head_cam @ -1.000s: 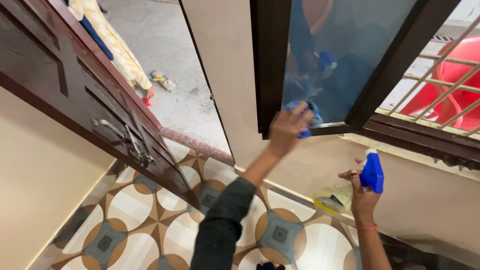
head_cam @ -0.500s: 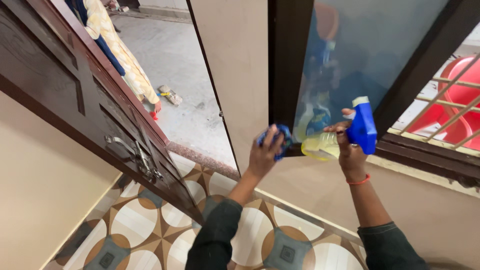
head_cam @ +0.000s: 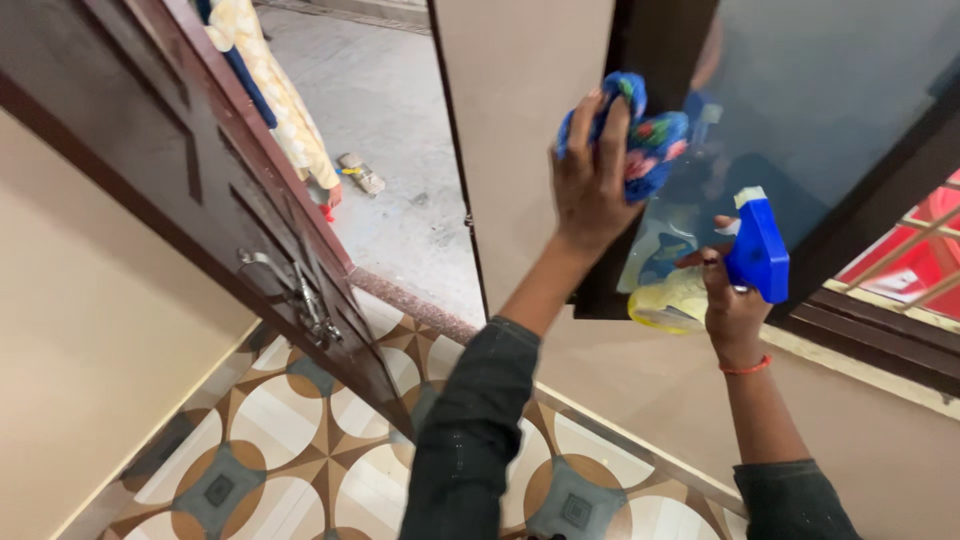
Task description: The person sprays a cleaning solution onto a window and its frame, then wipes the surfaces with a cloth. They clean the metal grille, the window frame, and the glass pane in a repetitive manner.
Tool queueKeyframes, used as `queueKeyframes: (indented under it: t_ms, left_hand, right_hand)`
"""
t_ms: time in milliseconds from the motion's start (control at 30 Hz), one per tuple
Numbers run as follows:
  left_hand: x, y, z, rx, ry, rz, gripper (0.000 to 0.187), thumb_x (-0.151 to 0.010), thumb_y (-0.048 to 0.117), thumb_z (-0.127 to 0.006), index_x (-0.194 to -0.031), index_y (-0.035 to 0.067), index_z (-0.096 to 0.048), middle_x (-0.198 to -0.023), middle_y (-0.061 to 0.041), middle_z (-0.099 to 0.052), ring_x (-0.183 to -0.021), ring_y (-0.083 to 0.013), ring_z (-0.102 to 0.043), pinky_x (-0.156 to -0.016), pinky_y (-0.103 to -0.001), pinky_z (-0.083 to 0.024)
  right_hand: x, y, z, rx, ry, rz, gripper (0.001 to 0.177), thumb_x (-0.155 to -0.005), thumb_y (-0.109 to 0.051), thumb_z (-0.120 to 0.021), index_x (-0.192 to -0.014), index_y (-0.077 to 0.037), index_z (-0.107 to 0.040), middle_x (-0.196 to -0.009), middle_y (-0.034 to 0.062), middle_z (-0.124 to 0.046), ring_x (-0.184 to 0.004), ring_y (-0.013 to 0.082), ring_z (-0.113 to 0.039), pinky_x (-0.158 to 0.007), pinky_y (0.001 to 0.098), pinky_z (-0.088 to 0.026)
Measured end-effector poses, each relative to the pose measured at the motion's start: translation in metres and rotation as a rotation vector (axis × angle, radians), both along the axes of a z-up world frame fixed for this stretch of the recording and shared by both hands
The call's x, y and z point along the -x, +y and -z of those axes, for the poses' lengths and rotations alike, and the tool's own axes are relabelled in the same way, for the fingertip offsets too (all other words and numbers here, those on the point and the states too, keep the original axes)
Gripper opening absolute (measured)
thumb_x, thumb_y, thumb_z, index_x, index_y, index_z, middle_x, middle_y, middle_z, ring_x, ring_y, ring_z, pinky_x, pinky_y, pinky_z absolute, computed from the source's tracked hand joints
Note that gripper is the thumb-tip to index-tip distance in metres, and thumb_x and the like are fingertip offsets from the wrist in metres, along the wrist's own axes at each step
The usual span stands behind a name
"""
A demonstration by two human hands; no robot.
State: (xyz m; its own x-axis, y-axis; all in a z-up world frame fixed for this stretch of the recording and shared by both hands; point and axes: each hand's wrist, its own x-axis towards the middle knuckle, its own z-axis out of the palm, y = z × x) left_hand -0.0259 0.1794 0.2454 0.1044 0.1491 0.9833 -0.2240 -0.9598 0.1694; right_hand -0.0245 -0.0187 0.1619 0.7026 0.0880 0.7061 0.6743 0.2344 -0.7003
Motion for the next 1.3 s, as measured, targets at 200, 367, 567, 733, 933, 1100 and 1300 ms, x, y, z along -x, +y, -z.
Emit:
queueKeyframes:
  t_ms: [200, 367, 567, 733, 933, 1100, 1300]
  left_hand:
    - [-0.011, -0.017, 0.095, 0.033, 0.001, 0.081, 0.103, -0.089, 0.051, -0.079, -0.163, 0.007, -0.022, -0.16, -0.025, -0.027, -0.145, -0.0447, -0.042, -0.115, -0.053, -0.041]
    - [0.018, -0.013, 0.236, -0.042, 0.213, 0.044, 0.103, -0.09, 0.054, -0.074, -0.162, 0.005, -0.02, -0.16, -0.025, -0.027, -0.142, -0.0489, -0.04, -0.114, -0.057, -0.04]
    - [0.037, -0.016, 0.223, 0.1, 0.306, 0.131, 0.075, -0.101, 0.04, -0.066, -0.159, 0.003, -0.035, -0.163, -0.029, -0.033, -0.14, -0.0452, -0.044, -0.114, -0.054, -0.039]
    - [0.004, -0.01, 0.09, 0.144, 0.08, 0.108, 0.049, -0.109, 0.019, -0.064, -0.152, 0.003, -0.047, -0.159, -0.018, -0.047, -0.148, -0.0342, -0.049, -0.116, -0.045, -0.04]
    - [-0.006, -0.015, 0.057, 0.194, -0.003, 0.113, 0.049, -0.109, 0.017, -0.062, -0.149, -0.004, -0.043, -0.147, -0.02, -0.051, -0.137, -0.038, -0.052, -0.114, -0.046, -0.043]
    - [0.016, -0.027, 0.166, 0.286, 0.123, 0.116, 0.053, -0.106, 0.022, -0.061, -0.146, -0.007, -0.043, -0.14, -0.024, -0.048, -0.128, -0.0439, -0.05, -0.108, -0.05, -0.046]
    - [0.045, -0.021, 0.276, 0.332, 0.41, 0.182, 0.055, -0.104, 0.024, -0.063, -0.145, -0.005, -0.041, -0.139, -0.028, -0.043, -0.118, -0.0484, -0.053, -0.094, -0.05, -0.053]
  right_hand:
    - [0.001, 0.006, -0.004, -0.055, -0.088, -0.093, 0.039, -0.114, -0.021, -0.069, -0.136, 0.006, -0.051, -0.124, 0.0095, -0.062, -0.092, 0.0179, -0.068, -0.087, 0.0399, -0.065]
    - [0.001, 0.002, 0.002, -0.065, -0.076, -0.091, 0.043, -0.113, -0.024, -0.071, -0.137, 0.006, -0.052, -0.106, 0.0092, -0.064, -0.088, 0.0177, -0.069, -0.086, 0.0404, -0.064]
    - [0.006, 0.002, 0.007, -0.074, -0.105, -0.047, 0.04, -0.114, -0.026, -0.07, -0.134, 0.004, -0.052, -0.114, 0.0091, -0.063, -0.088, 0.0178, -0.069, -0.086, 0.0393, -0.065]
    - [0.011, 0.002, 0.011, -0.056, -0.094, -0.049, 0.039, -0.113, -0.021, -0.068, -0.134, 0.007, -0.052, -0.112, 0.0105, -0.066, -0.091, 0.02, -0.072, -0.087, 0.0377, -0.062]
    - [0.019, 0.01, 0.005, -0.091, -0.098, -0.069, 0.039, -0.107, -0.016, -0.068, -0.132, 0.01, -0.056, -0.13, 0.0136, -0.064, -0.091, 0.0191, -0.071, -0.087, 0.0392, -0.064]
    - [0.019, 0.01, 0.002, -0.087, -0.093, -0.057, 0.04, -0.107, -0.014, -0.068, -0.136, 0.01, -0.055, -0.124, 0.0128, -0.066, -0.091, 0.018, -0.071, -0.088, 0.0399, -0.064]
    - [0.016, 0.01, 0.003, -0.098, -0.102, -0.049, 0.043, -0.108, -0.015, -0.069, -0.14, 0.008, -0.054, -0.113, 0.0093, -0.067, -0.092, 0.017, -0.069, -0.089, 0.0419, -0.066]
